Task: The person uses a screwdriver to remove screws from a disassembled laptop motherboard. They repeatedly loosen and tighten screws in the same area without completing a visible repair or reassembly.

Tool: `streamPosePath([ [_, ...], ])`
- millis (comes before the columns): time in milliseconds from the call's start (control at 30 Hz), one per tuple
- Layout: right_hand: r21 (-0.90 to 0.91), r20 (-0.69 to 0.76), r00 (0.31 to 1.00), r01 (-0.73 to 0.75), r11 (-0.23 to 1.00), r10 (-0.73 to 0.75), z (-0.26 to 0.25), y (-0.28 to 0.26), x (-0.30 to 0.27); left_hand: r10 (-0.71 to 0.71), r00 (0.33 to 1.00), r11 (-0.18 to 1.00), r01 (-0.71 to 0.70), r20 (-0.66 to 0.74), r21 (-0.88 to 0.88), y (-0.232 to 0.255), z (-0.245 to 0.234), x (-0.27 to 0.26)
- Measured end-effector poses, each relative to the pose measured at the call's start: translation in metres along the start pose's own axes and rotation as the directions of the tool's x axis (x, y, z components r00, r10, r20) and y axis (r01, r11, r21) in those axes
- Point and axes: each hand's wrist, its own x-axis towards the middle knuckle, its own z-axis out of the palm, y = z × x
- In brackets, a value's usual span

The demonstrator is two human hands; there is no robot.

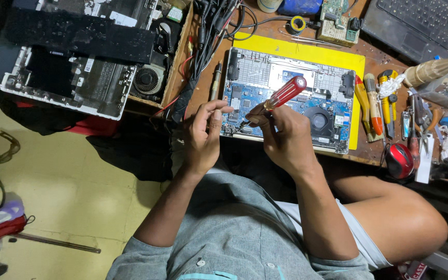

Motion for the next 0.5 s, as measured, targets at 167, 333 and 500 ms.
streamPosePath([
  [167, -0.011, 0.013, 1.0, -0.002, 1.0, 0.002, 0.002, 0.001, -0.001, 0.007, 1.0, 1.0, -0.007, 0.017, 0.015, 0.004, -0.002, -0.001],
  [333, -0.035, 0.027, 0.999, -0.022, 0.999, 0.023, 0.004, -0.002, -0.003, 0.033, 0.998, 0.998, -0.036, 0.056, 0.046, 0.015, -0.003, 0.003],
  [500, -0.141, 0.027, 1.0, -0.006, 0.99, 0.01, 0.005, 0.005, -0.005, 0.127, 0.975, 0.989, -0.139, 0.181, 0.053, 0.006, 0.0, 0.004],
])
